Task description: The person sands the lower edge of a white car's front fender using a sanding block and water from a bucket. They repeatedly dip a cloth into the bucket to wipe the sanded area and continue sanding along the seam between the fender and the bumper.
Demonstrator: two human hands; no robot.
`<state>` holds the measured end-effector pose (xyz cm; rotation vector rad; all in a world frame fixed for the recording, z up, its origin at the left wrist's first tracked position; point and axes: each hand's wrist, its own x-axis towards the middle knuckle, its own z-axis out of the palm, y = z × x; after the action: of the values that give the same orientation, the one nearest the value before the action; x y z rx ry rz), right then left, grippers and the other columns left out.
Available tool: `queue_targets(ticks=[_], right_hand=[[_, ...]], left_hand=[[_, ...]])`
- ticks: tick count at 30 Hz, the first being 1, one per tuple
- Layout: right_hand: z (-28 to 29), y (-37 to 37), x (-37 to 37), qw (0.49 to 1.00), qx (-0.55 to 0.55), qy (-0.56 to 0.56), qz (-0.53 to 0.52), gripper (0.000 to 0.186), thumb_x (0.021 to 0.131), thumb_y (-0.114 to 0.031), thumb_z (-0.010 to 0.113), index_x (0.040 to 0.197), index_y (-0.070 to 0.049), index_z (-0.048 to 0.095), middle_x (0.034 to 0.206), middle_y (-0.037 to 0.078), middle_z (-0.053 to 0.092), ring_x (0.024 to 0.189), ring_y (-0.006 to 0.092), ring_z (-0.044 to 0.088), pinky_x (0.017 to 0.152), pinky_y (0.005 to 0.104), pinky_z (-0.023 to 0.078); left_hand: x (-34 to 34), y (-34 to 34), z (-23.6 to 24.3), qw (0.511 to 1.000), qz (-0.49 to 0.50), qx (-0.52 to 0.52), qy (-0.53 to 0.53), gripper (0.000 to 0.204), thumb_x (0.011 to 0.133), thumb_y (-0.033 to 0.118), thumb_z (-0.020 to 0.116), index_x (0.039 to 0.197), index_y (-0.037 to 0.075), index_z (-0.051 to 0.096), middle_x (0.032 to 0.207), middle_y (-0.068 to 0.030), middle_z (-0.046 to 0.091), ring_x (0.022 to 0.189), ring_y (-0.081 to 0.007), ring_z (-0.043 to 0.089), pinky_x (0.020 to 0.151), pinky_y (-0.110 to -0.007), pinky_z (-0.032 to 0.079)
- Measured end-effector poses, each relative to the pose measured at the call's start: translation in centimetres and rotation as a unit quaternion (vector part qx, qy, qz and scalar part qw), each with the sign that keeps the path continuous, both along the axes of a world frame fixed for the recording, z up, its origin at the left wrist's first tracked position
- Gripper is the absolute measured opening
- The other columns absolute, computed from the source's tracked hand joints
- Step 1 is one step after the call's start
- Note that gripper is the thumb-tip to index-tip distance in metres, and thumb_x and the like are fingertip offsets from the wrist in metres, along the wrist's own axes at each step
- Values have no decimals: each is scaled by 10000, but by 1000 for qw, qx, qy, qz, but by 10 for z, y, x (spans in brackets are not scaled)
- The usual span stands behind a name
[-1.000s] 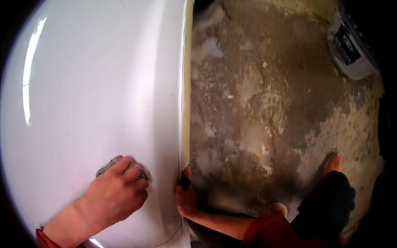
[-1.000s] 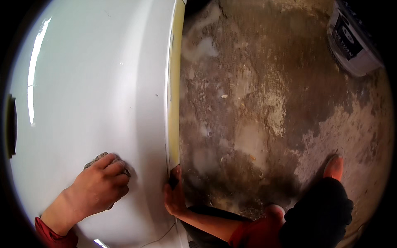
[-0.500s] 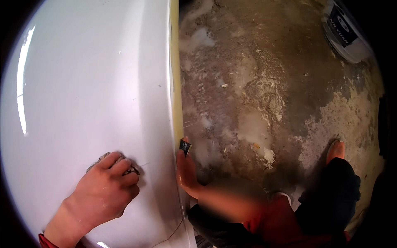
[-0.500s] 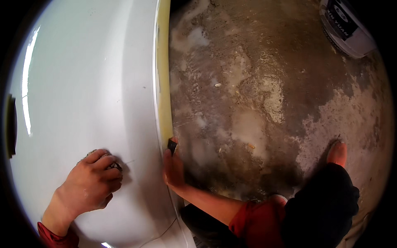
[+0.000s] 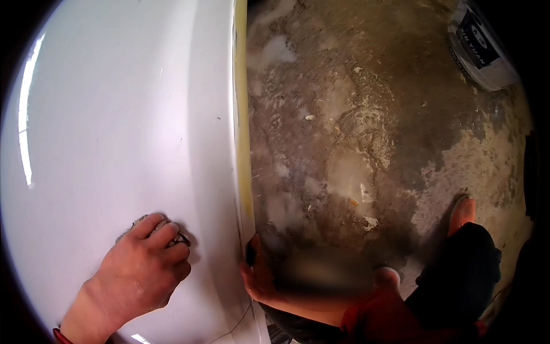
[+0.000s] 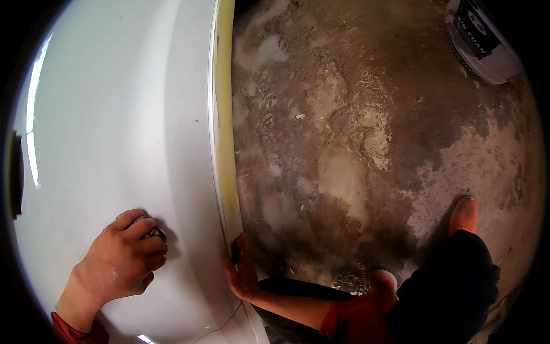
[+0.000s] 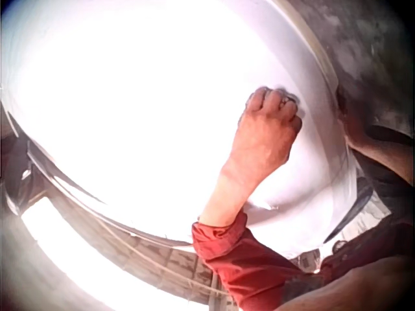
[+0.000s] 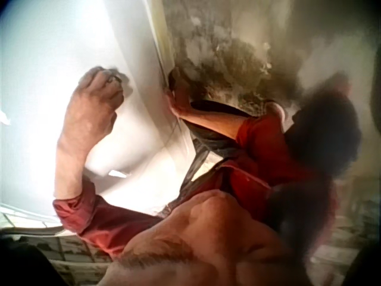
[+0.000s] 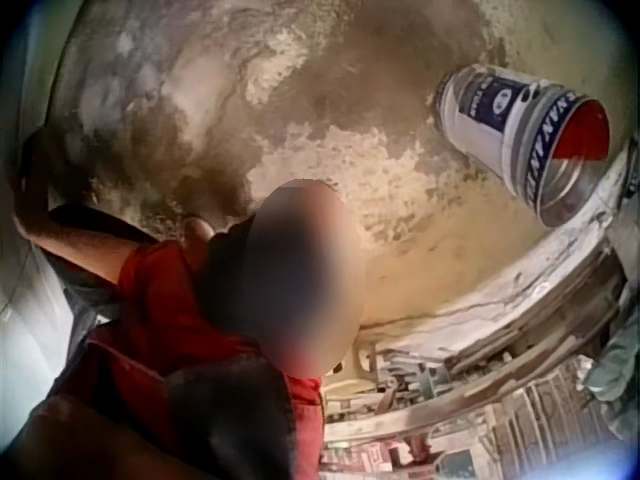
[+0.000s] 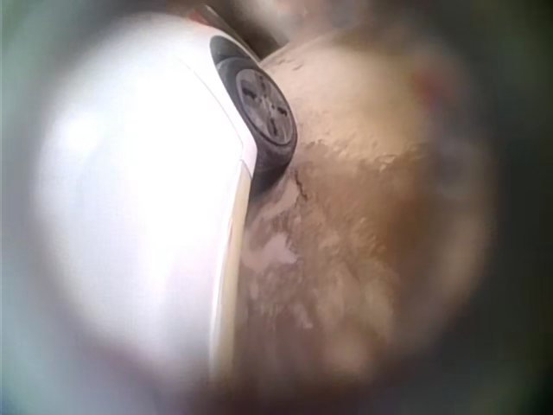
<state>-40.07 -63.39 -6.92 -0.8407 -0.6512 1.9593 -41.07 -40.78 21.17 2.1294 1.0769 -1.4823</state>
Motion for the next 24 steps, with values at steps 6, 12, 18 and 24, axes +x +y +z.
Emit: queue_targets(ticks=[6,12,18,24], right_hand=[[-20,68,-19,993,-101,36,51,754,1096,-317,493,1658,66,169,1730,262,220,1620,361,186,1310,417,147],[-14,46,-16,987,-112,111,17,726,1096,-243,481,1657,78,151,1725,265,228,1619,334,195,1303,384,165],[-18,32,-23,999,-44,7,18,710,1090,-229,478,1646,94,176,1714,287,230,1622,378,164,1310,443,146],[-15,96,-28,998,-56,17,28,716,1100,-231,434,1652,97,115,1737,268,168,1625,349,155,1316,413,112]], left_hand=[[-2,0,0,1000,16,15,-9,123,614,77,760,724,127,739,914,28,668,1076,-233,618,1084,-406,509],[0,0,-2,1000,9,8,-13,126,601,82,756,717,120,730,898,23,659,1066,-241,616,1084,-413,507],[-2,2,-1,1000,-15,-2,-16,58,648,97,725,689,134,711,853,27,628,994,-230,600,1053,-409,510],[-6,-8,-3,998,-55,-7,-1,58,673,123,710,638,140,667,802,36,588,921,-210,564,978,-383,515]])
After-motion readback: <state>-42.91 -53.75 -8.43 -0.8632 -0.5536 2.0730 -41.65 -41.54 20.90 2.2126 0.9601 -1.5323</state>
